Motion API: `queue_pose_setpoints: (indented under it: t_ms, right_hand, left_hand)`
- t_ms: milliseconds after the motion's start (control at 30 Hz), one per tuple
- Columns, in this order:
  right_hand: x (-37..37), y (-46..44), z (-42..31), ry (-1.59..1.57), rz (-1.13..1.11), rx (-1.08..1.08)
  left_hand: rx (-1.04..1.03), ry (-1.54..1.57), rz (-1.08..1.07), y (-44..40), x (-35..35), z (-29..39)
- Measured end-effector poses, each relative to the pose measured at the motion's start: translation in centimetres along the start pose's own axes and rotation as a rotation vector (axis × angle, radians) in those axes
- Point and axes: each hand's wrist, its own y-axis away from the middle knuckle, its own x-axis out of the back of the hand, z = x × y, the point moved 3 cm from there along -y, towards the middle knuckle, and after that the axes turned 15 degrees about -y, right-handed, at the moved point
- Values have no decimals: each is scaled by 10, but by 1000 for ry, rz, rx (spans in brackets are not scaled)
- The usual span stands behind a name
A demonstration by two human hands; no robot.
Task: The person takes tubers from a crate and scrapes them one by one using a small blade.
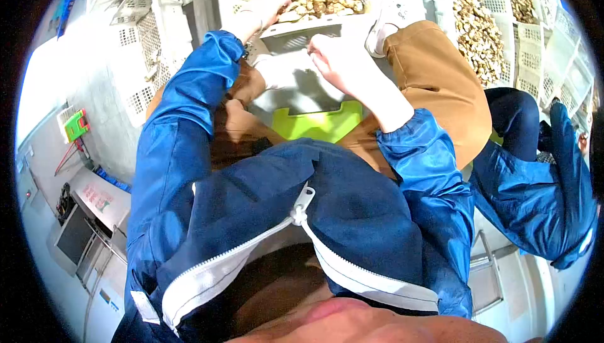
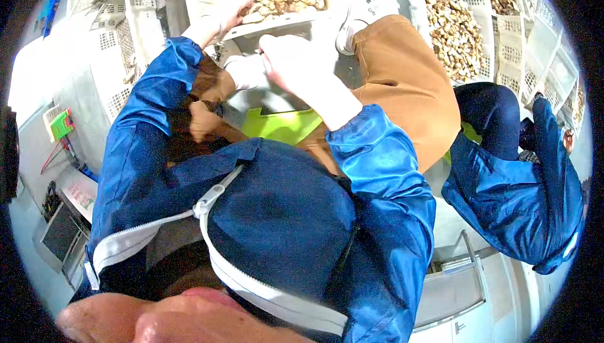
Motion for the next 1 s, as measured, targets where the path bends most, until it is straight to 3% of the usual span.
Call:
queue_pose_setpoints:
  t_ms: [33,100,133,167,233,300,333,400,500,533,633,767,900,933,1000]
  right_hand:
    - [1,1,3,-19,35,3]
    - [3,3,7,-65,108,14]
    - [5,5,5,-20,124,40]
    - [8,4,6,-104,87,-32]
    - [19,-1,-3,-275,12,-168]
    - [30,-5,-9,-369,20,-163]
    - [35,-7,-14,-416,31,-178]
    - [35,-6,-23,-651,93,-235]
    - [29,-8,-39,-807,270,112]
    - [32,-3,-39,-846,224,17]
    - [30,-4,-49,-816,238,167]
    - [42,3,-60,-879,151,-101]
    - [35,-1,-63,-1059,150,95]
    - [38,0,-64,-860,195,160]
    - [45,1,-65,-861,184,10]
  left_hand:
    - [95,9,-59,-5,-6,2]
    - [46,69,54,0,2,-5]
    - [266,498,-110,8,9,-3]
    - [251,466,96,19,33,-4]
    - [282,1079,-44,38,65,3]
    - [291,1703,-54,65,105,29]
    - [286,1848,46,80,110,38]
    - [355,1902,75,108,136,67]
    - [287,2050,103,133,143,90]
    - [255,2061,141,130,141,101]
    - [267,2033,231,141,158,121]
    - [314,1948,334,153,162,123]
    - [394,1858,495,151,174,127]
    - [407,1804,497,149,180,130]
    - [406,1796,488,146,178,130]
